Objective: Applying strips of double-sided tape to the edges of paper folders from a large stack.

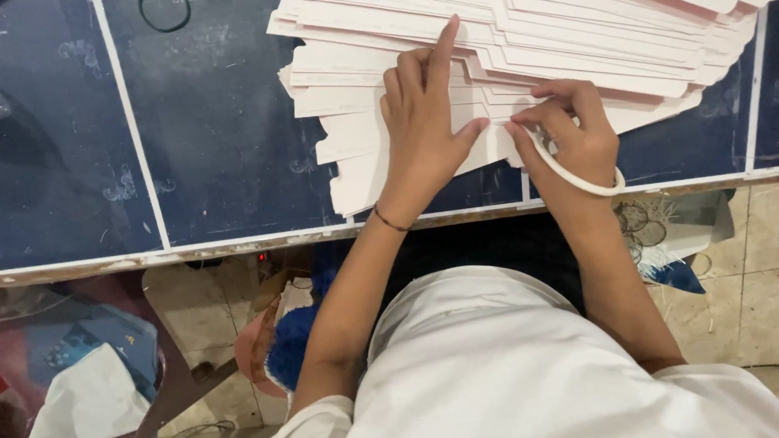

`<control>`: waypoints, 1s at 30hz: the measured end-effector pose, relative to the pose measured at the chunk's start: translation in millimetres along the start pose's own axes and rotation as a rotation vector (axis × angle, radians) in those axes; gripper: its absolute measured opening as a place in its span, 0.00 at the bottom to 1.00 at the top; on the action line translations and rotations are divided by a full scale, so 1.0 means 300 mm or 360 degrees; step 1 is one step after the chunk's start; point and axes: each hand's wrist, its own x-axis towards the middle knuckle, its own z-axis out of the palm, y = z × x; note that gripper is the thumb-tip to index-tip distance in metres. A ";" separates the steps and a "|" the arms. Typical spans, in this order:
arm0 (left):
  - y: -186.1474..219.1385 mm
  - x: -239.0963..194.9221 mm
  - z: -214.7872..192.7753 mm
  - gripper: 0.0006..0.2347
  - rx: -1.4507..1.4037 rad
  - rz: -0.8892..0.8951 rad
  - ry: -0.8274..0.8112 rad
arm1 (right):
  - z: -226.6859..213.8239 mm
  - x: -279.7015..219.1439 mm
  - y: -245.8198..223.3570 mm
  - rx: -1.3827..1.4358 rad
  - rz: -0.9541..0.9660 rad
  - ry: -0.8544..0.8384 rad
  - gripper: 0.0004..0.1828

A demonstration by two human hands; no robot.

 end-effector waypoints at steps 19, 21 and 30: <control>-0.169 -0.242 -0.460 0.29 -0.0577 -0.0237 0.0068 | 0.237 -0.036 -0.243 0.0786 0.0031 -0.0300 0.02; -0.203 -0.315 -0.481 0.37 -0.0502 -0.0455 0.0067 | 0.276 -0.024 -0.292 0.0803 0.0059 -0.0349 0.04; -0.208 -0.404 -0.434 0.36 -0.0632 -0.0525 0.0135 | 0.343 -0.011 -0.334 0.0425 -0.0129 -0.0365 0.07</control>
